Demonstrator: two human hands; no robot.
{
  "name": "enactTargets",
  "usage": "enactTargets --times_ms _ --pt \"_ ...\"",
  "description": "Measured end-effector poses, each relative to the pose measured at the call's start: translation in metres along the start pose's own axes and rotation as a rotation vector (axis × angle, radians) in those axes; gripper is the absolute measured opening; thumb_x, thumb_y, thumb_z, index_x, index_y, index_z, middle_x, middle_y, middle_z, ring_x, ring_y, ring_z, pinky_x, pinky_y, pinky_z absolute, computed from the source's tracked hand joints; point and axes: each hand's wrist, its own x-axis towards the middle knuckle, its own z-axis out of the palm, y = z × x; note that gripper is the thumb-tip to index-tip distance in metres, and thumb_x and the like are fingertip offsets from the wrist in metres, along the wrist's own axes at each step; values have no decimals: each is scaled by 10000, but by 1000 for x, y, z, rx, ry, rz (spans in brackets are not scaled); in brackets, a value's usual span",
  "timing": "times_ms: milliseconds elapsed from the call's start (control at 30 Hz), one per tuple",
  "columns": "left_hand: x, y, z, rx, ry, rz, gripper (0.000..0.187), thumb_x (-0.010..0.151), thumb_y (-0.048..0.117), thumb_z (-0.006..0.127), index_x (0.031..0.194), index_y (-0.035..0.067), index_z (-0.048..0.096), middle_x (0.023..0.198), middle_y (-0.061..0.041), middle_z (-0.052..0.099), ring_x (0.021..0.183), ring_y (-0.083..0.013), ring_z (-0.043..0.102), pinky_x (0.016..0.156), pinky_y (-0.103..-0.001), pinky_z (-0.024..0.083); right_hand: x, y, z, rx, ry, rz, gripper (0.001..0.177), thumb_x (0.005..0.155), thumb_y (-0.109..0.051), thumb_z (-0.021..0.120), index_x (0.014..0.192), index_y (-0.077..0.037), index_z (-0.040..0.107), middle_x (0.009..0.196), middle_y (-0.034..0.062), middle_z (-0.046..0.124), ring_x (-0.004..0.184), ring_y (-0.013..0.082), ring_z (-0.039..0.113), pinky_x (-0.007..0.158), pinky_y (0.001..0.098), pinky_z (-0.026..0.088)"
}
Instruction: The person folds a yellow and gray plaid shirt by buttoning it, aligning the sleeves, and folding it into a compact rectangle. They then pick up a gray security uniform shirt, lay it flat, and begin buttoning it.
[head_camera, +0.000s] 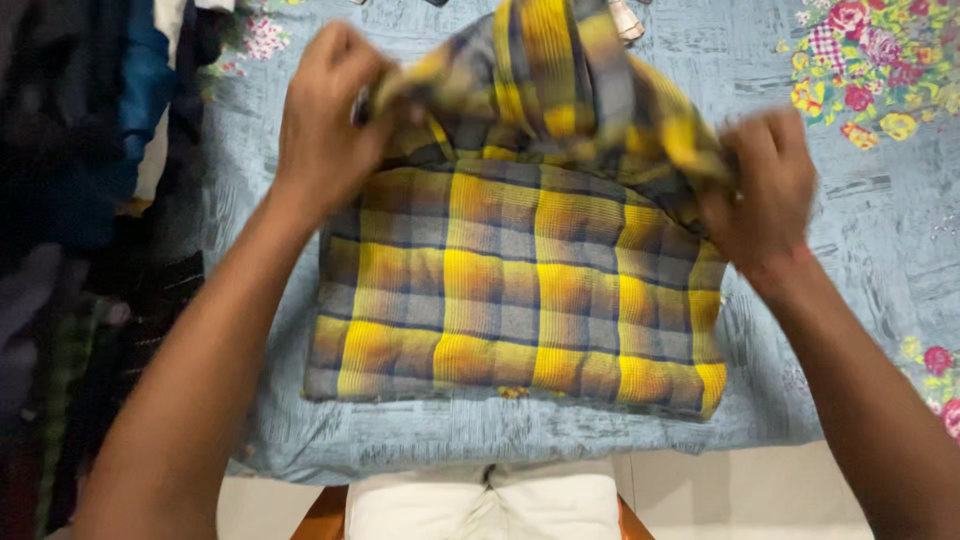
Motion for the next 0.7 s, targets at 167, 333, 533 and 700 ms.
enactTargets --times_ms 167,333,533,700 --pt "-75 58 -34 45 -190 64 250 734 25 786 943 46 651 1000 -110 602 980 -326 609 845 -433 493 -81 -41 -28 -37 -83 -32 267 742 29 672 996 -38 625 1036 173 627 965 373 602 850 489 500" --pt "-97 75 -37 189 -320 52 251 782 17 708 1026 61 666 1050 -97 631 1062 -306 611 927 -421 458 -88 -69 -28 -46 -213 -52 276 776 66 636 1023 -54 670 1072 136 651 1051 341 622 941 467 492" --pt "-75 103 -67 273 -387 35 360 628 -6 685 973 98 694 996 -78 660 1066 -304 627 1019 -487 433 -47 -92 -76 -6 -367 -66 436 610 99 576 958 -112 733 1059 60 712 1037 296 641 971 487 468" --pt "-30 106 -12 122 -102 -140 259 866 23 650 1117 73 687 1119 -119 671 1152 -336 619 1044 -477 447 -3 -114 -53 166 -154 181 273 884 25 597 1129 -48 695 1191 142 687 1147 334 630 1035 443 485"
